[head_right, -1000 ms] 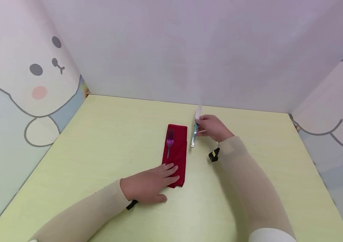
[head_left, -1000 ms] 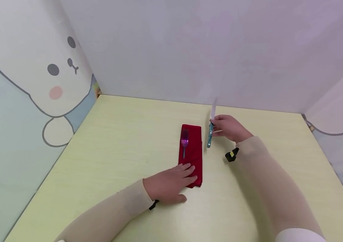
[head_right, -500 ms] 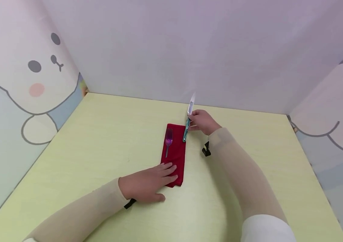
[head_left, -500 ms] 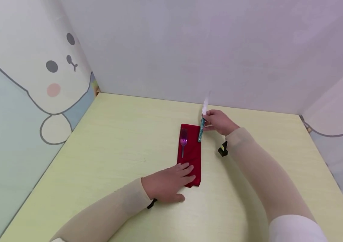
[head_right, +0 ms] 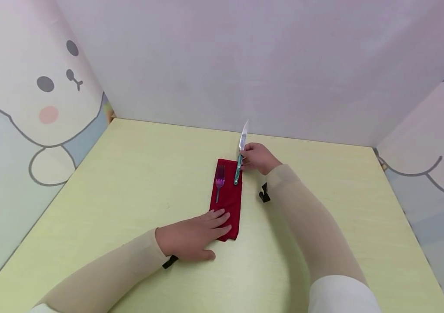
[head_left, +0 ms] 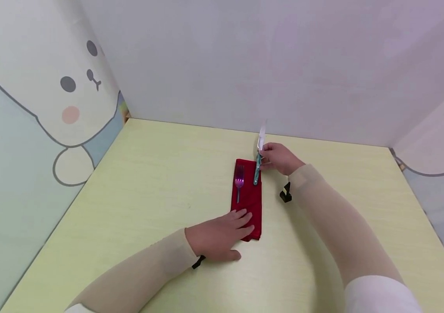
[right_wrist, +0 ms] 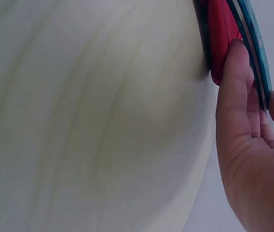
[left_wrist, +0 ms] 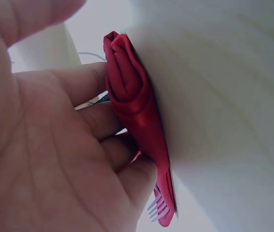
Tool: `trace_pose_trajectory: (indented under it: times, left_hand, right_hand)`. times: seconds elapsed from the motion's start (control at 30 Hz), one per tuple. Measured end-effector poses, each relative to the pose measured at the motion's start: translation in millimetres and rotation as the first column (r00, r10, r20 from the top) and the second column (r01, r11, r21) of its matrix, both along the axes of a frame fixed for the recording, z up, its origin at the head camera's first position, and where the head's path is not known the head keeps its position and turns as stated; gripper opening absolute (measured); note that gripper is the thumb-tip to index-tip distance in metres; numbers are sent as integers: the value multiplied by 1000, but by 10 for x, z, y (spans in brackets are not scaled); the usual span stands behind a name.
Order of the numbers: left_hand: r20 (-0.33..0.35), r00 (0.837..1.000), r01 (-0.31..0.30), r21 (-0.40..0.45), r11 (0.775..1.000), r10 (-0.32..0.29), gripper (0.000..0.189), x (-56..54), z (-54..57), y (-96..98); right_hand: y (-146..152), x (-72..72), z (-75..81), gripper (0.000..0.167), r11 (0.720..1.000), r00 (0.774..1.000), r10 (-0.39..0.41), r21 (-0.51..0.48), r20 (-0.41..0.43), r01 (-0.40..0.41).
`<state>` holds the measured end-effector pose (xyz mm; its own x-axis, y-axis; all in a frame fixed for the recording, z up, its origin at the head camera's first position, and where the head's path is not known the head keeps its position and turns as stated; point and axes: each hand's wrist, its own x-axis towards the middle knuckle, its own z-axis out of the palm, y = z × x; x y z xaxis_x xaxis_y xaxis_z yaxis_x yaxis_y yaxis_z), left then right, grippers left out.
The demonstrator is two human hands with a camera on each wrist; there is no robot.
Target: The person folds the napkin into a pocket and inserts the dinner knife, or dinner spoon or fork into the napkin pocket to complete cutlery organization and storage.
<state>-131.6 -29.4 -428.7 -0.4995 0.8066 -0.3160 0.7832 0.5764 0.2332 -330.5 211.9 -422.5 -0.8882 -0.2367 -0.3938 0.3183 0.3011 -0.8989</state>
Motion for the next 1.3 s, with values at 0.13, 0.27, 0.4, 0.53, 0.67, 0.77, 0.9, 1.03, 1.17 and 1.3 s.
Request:
trace_pose_trajectory:
  times: [0.13, 0.27, 0.4, 0.53, 0.67, 0.77, 0.9, 1.03, 1.17, 1.3]
  left_hand:
    - [14, 1000, -4, -2, 1000, 4, 73, -2, 9, 9]
    - [27, 1000, -8, 0, 1000, 8, 72, -6, 16, 6]
    - [26, 1000, -6, 4, 1000, 6, 72, -6, 9, 7]
    - [15, 1000, 4, 16, 1000, -4, 72, 8, -1, 8]
    - [12, 1000, 10, 32, 999, -11, 72, 22, -10, 8]
    - [13, 1000, 10, 33, 999, -10, 71, 26, -15, 8]
    - [8, 1000, 12, 30, 999, -12, 72, 24, -24, 21]
    - [10, 1000, 10, 32, 999, -10, 72, 21, -28, 34]
    - [17, 1000, 8, 31, 999, -9, 72, 13, -29, 33]
    - [23, 1000, 5, 24, 1000, -6, 72, 12, -33, 26]
  right_hand:
    - [24, 16, -45, 34, 1000, 1000, 6, -7, 10, -6]
    - [43, 52, -64, 33, 999, 1000, 23, -25, 12, -22]
    - [48, 117, -66, 31, 998, 999, 50, -34, 7, -49]
    - [47, 170, -93, 28, 997, 997, 73, -35, 7, -73]
    - [49, 218, -107, 25, 995, 995, 102, -7, 22, -102]
    - [47, 256, -101, 23, 991, 990, 134, 27, 36, -135]
    - [41, 294, -92, 22, 985, 984, 161, 48, 75, -165]
    - [38, 315, -84, 22, 981, 978, 176, 57, 108, -183]
    - [36, 331, -70, 21, 975, 973, 200, 73, 112, -209]
    - [41, 347, -60, 21, 967, 965, 229, 88, 124, -241]
